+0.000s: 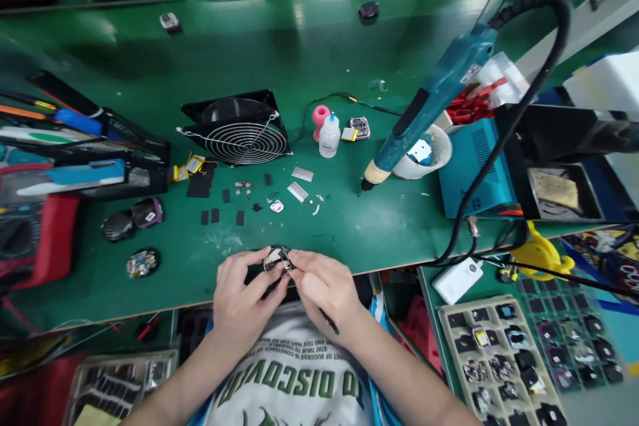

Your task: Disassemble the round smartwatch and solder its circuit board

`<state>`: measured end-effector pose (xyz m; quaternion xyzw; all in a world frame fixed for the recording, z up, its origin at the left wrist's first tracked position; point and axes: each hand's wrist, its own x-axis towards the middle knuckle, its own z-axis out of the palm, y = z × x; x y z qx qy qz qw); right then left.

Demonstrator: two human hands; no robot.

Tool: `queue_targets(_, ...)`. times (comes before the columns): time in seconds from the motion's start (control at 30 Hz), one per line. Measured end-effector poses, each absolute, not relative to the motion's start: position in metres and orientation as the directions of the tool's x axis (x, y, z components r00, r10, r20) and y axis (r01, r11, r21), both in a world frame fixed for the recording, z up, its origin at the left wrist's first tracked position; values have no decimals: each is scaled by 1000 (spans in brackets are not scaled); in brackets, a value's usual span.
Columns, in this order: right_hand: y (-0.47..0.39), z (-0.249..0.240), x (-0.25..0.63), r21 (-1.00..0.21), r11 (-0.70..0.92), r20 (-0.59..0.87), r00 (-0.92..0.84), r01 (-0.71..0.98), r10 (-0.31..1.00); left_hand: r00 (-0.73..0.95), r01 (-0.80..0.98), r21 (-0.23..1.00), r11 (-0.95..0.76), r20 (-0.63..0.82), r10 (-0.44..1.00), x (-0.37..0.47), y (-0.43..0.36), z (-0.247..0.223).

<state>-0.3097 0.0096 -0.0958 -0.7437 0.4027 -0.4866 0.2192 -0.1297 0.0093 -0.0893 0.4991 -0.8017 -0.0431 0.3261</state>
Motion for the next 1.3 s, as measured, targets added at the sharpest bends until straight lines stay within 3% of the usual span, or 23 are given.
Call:
queue_targets(0.17, 0, -92, -311, -813, -513, 468, 214, -274, -857, -293, -766, 397, 505, 484, -825, -130, 9, -91)
queue_targets(0.37, -2, -93, -311, -831, -505, 464, 210, -233, -861, -309, -764, 398, 508, 465, -829, -127, 10, -91)
queue_targets(0.57, -1, -90, -314, -829, -497, 453, 211, -258, -866, -357, -786, 352, 508, 412, -838, -113, 2, -82)
queue_targets(0.87, 2, -85, -310, -749, -571, 534, 204, -336, -821, -403, -726, 393, 564, 422, -812, -107, -4, -81)
queue_targets(1.13, 20, -99, -303, -874, -331, 335, 51, -357, -941, -438, -711, 418, 565, 365, -821, -106, -7, -79)
queue_targets(1.3, 0, -90, -306, -854, -406, 369, 170, -327, -914, -450, -698, 422, 578, 369, -813, -105, -8, -78)
